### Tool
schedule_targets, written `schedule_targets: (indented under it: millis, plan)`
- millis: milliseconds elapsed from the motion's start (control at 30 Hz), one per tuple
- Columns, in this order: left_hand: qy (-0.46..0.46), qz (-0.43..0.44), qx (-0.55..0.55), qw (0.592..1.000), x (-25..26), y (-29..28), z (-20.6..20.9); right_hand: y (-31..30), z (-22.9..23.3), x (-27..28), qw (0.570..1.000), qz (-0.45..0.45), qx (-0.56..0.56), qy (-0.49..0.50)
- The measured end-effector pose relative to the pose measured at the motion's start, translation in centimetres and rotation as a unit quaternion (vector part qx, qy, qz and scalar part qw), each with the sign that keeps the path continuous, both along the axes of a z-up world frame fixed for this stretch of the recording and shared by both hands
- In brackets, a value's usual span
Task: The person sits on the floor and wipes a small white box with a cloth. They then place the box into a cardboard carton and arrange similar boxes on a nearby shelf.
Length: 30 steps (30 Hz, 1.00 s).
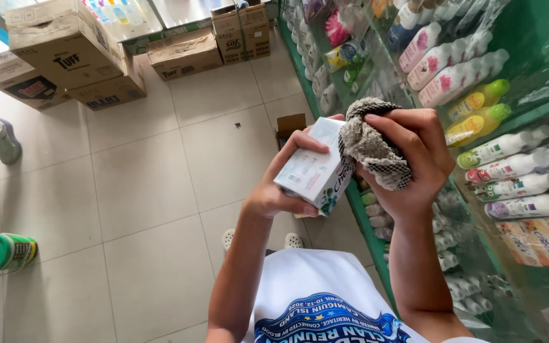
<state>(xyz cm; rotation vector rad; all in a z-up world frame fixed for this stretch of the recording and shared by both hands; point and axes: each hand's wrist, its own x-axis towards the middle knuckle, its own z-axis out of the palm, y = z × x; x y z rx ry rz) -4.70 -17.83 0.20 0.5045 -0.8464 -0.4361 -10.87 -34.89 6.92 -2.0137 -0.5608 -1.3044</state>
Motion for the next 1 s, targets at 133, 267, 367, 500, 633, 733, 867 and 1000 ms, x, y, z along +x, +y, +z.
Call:
schedule_targets:
  millis: [133,267,367,500,633,733,867,1000]
  plan:
    - [0.020,-0.008,-0.041,0.999,0.3,0.3,1.3,-0.2,-1.1,-0.8,1.000,0.002,0.010,0.018]
    - [0.012,0.005,-0.027,1.000,0.5,0.7,1.7,-0.4,-1.5,-0.8,0.999,0.013,0.006,0.032]
    - [-0.021,0.016,0.029,0.999,0.4,0.4,0.4,-0.2,-0.4,-0.4,1.000,0.006,0.002,0.008]
    - [0.001,0.000,-0.007,1.000,-0.2,-0.1,1.8,-0.4,-0.7,-0.4,0.999,0.014,0.022,-0.031]
    - [0.028,-0.002,-0.061,0.998,1.0,0.6,1.9,-0.7,-2.5,-0.7,1.000,0.016,0.019,-0.002]
    - [0.008,0.004,-0.030,1.000,0.5,0.4,1.9,-0.4,-1.8,-0.8,1.000,0.019,0.020,0.002]
    - [0.006,-0.002,-0.016,1.000,-0.7,-0.7,1.5,-0.4,-0.7,-0.8,0.999,0.004,0.029,-0.039]
    - [0.024,-0.002,-0.075,0.997,0.2,0.2,2.1,0.2,-2.5,-1.5,0.998,0.010,0.054,0.003]
